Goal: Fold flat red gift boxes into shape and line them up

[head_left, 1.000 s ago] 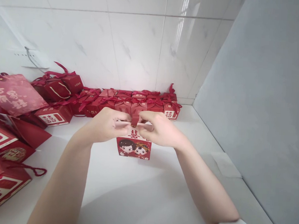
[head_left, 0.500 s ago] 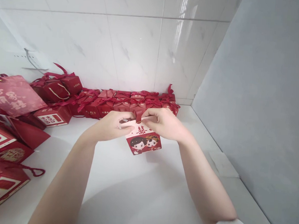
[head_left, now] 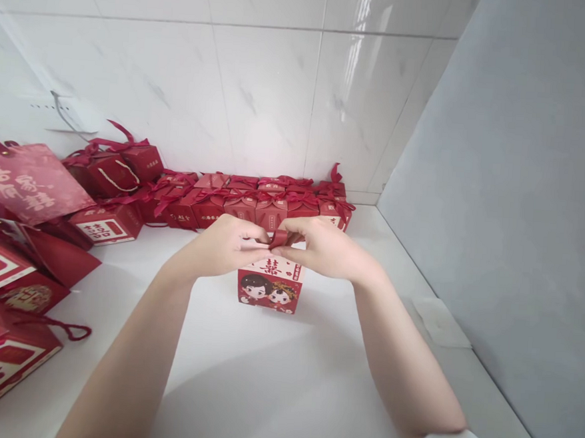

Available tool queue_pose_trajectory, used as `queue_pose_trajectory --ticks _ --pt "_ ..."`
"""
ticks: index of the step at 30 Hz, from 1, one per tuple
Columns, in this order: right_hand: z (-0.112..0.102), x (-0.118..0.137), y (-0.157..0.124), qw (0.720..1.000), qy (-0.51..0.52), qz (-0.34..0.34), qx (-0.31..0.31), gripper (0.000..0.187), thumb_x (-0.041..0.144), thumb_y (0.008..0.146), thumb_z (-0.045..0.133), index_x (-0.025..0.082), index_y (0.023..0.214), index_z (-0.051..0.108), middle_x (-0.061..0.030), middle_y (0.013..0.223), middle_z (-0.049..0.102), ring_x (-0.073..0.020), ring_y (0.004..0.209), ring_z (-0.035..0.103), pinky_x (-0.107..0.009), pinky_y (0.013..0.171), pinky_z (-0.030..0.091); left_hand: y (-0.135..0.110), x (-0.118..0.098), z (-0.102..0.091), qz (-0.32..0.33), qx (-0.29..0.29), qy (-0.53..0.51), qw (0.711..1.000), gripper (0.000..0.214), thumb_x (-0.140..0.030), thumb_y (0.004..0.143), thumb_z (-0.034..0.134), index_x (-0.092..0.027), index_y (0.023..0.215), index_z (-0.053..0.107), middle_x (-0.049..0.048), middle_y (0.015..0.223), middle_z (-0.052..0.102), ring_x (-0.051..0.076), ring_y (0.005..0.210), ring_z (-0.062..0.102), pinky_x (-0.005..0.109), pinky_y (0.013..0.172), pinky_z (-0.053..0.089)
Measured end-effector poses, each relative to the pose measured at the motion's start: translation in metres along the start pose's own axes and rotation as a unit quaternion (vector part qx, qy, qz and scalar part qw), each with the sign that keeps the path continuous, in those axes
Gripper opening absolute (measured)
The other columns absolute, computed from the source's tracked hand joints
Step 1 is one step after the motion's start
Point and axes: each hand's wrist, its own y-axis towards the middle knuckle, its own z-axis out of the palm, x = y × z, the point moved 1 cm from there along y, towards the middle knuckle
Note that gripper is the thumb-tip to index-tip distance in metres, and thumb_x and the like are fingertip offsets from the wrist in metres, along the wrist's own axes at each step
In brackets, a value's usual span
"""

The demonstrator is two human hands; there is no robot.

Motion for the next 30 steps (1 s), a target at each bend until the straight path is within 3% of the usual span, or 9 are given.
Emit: queue_pose_trajectory --ticks 8,20,25,30 --pt "0.0026 0.0013 0.0012 0.996 -0.072 0.041 0.035 0.010 0.018 0.084 0.059 0.018 0.073 0.058 -0.0015 0.069 0.060 -0.0144 0.065 0.051 -0.028 0.060 0.030 0.0026 0.0001 0.0035 0.008 0.035 0.027 0.999 0.021 -0.034 0.083 0.059 -0.017 0.074 0.065 -0.0004 0.069 0.064 0.012 0.062 0.053 0.023 0.054 0.036" --pt "0.0043 0.0010 0.0002 0.993 -0.103 -0.009 0.052 0.009 0.011 0.076 0.055 0.018 0.070 0.054 0.0002 0.068 0.058 -0.0114 0.061 0.046 -0.027 0.057 0.025 0.0018 -0.0070 0.0052 0.000 0.066 0.040 0.997 0.020 -0.037 0.083 0.059 -0.019 0.079 0.069 -0.0023 0.071 0.066 0.012 0.063 0.055 0.023 0.057 0.037" --pt "0.0050 0.0011 -0.0015 0.993 -0.099 -0.005 0.060 0.019 0.013 0.080 0.051 0.019 0.063 0.048 0.0029 0.058 0.049 -0.0099 0.053 0.037 -0.028 0.055 0.021 0.0026 -0.0050 0.0063 -0.009 0.055 0.059 0.997 0.033 -0.049 0.079 0.063 -0.018 0.069 0.067 -0.0013 0.061 0.060 0.012 0.055 0.049 0.025 0.050 0.031" --pt "0.0045 0.0036 -0.0022 0.993 -0.094 -0.001 0.070 0.019 0.014 0.083 0.050 0.019 0.065 0.050 0.0017 0.061 0.054 -0.0107 0.056 0.042 -0.028 0.055 0.023 0.0027 -0.0023 0.0083 0.006 0.062 0.078 0.995 0.031 -0.045 0.084 0.059 -0.018 0.072 0.069 0.0003 0.066 0.062 0.012 0.059 0.052 0.025 0.053 0.032"
